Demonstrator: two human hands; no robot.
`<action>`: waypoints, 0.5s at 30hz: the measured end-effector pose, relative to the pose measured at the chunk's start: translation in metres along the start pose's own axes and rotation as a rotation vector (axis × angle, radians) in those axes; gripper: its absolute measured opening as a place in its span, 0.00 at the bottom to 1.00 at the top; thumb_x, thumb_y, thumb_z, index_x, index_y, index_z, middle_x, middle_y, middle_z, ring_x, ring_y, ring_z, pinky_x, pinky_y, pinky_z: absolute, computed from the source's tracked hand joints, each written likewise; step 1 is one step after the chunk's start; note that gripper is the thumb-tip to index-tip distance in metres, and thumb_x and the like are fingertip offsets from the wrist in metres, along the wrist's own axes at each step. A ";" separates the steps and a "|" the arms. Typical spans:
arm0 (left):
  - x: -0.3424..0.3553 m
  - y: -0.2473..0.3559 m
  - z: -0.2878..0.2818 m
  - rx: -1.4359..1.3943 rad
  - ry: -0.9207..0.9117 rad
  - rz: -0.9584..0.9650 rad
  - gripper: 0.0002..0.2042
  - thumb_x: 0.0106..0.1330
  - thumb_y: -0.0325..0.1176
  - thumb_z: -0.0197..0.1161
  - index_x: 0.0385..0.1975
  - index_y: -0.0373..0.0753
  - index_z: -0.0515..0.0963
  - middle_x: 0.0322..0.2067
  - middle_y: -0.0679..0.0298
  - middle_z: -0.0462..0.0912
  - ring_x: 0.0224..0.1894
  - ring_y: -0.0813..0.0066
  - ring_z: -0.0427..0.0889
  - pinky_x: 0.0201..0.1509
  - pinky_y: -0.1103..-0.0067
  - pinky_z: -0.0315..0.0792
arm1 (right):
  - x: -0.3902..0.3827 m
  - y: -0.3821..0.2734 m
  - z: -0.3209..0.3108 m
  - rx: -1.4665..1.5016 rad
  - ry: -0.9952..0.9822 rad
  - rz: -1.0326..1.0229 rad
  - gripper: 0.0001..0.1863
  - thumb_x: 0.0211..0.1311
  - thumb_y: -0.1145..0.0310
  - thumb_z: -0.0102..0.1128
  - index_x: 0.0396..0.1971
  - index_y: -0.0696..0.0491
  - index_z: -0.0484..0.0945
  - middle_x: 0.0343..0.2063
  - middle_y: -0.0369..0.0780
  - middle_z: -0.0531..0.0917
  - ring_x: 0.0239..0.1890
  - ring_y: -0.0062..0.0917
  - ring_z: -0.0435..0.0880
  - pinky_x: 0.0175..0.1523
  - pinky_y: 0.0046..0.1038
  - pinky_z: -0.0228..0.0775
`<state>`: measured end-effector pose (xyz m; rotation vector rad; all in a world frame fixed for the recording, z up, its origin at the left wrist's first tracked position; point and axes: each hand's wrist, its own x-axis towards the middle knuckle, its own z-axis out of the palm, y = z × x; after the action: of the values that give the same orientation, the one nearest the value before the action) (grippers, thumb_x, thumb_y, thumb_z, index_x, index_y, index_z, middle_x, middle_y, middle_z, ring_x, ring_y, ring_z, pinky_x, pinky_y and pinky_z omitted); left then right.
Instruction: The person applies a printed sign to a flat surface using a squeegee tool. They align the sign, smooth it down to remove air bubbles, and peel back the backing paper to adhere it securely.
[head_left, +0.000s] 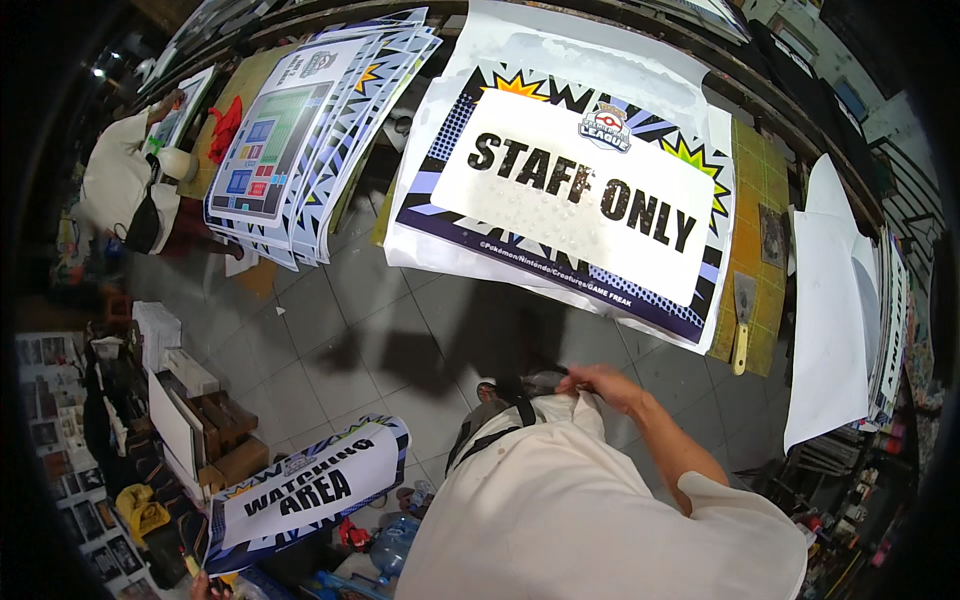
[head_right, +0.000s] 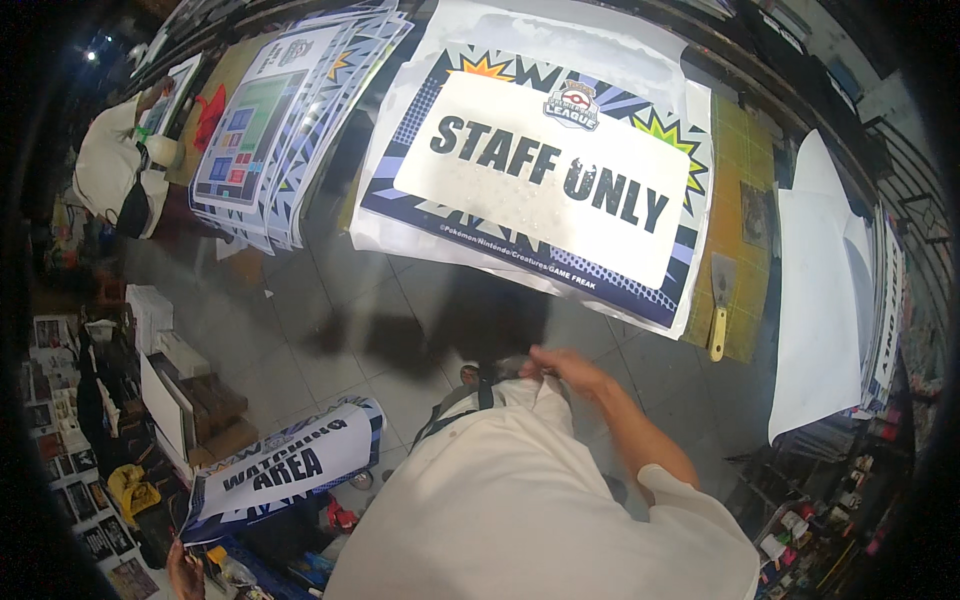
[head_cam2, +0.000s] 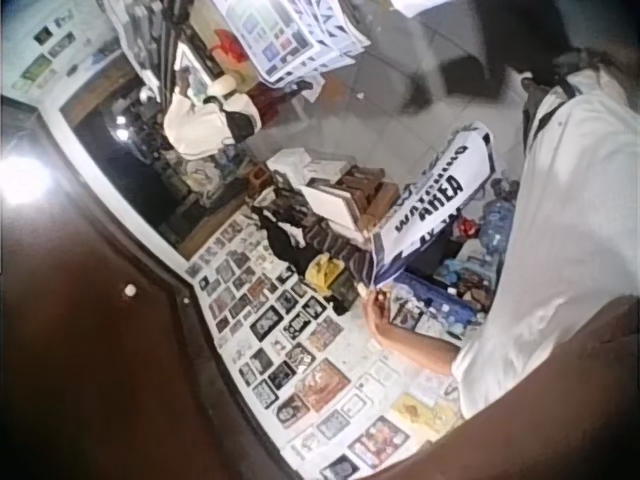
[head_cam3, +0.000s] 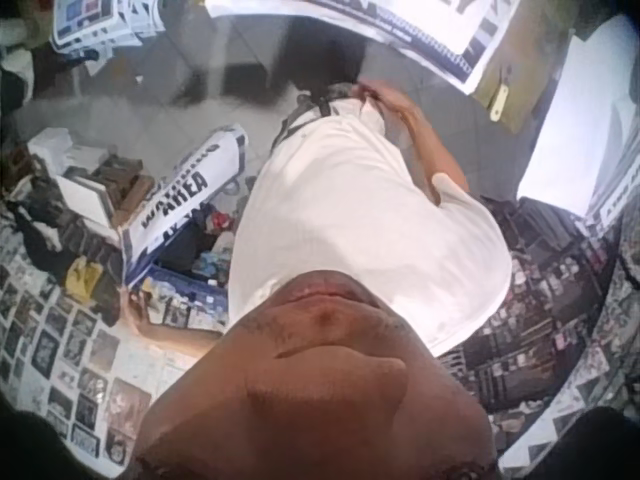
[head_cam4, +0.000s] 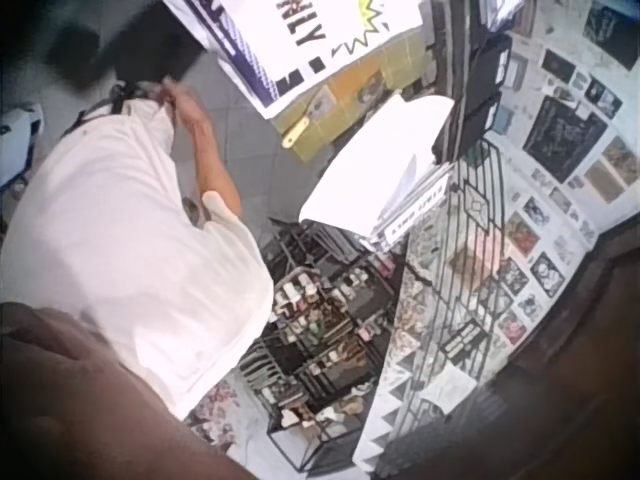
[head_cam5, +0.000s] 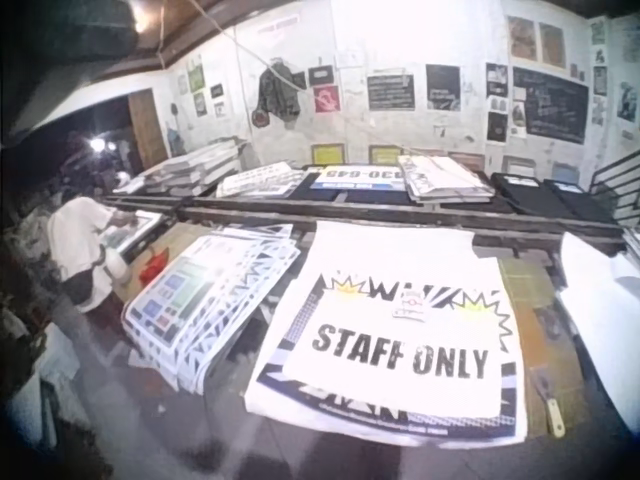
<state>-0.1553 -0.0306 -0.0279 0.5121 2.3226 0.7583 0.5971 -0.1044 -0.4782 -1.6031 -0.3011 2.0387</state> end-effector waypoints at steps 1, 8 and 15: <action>0.000 -0.002 -0.002 0.013 -0.003 -0.004 0.17 0.69 0.39 0.69 0.54 0.43 0.78 0.38 0.70 0.79 0.39 0.76 0.77 0.47 0.71 0.75 | -0.002 -0.012 -0.005 0.282 -0.132 -0.063 0.33 0.67 0.42 0.61 0.56 0.57 0.80 0.51 0.47 0.85 0.54 0.40 0.84 0.63 0.32 0.71; 0.004 -0.020 -0.014 0.025 -0.022 -0.036 0.19 0.68 0.40 0.70 0.55 0.42 0.78 0.35 0.69 0.80 0.41 0.76 0.79 0.51 0.72 0.77 | 0.027 -0.006 0.040 -1.019 0.141 -0.125 0.28 0.68 0.47 0.60 0.53 0.57 0.82 0.51 0.51 0.85 0.54 0.43 0.84 0.59 0.38 0.74; -0.033 0.000 0.020 0.060 0.086 -0.056 0.19 0.67 0.40 0.70 0.53 0.38 0.78 0.36 0.65 0.81 0.41 0.73 0.80 0.49 0.74 0.79 | 0.004 -0.177 0.053 -0.876 0.778 -1.149 0.14 0.62 0.58 0.70 0.40 0.53 0.86 0.33 0.43 0.86 0.38 0.41 0.85 0.45 0.36 0.75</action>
<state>-0.1178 -0.0405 -0.0254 0.4471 2.4353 0.6981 0.5931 0.0533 -0.3822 -1.8219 -1.4932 0.3351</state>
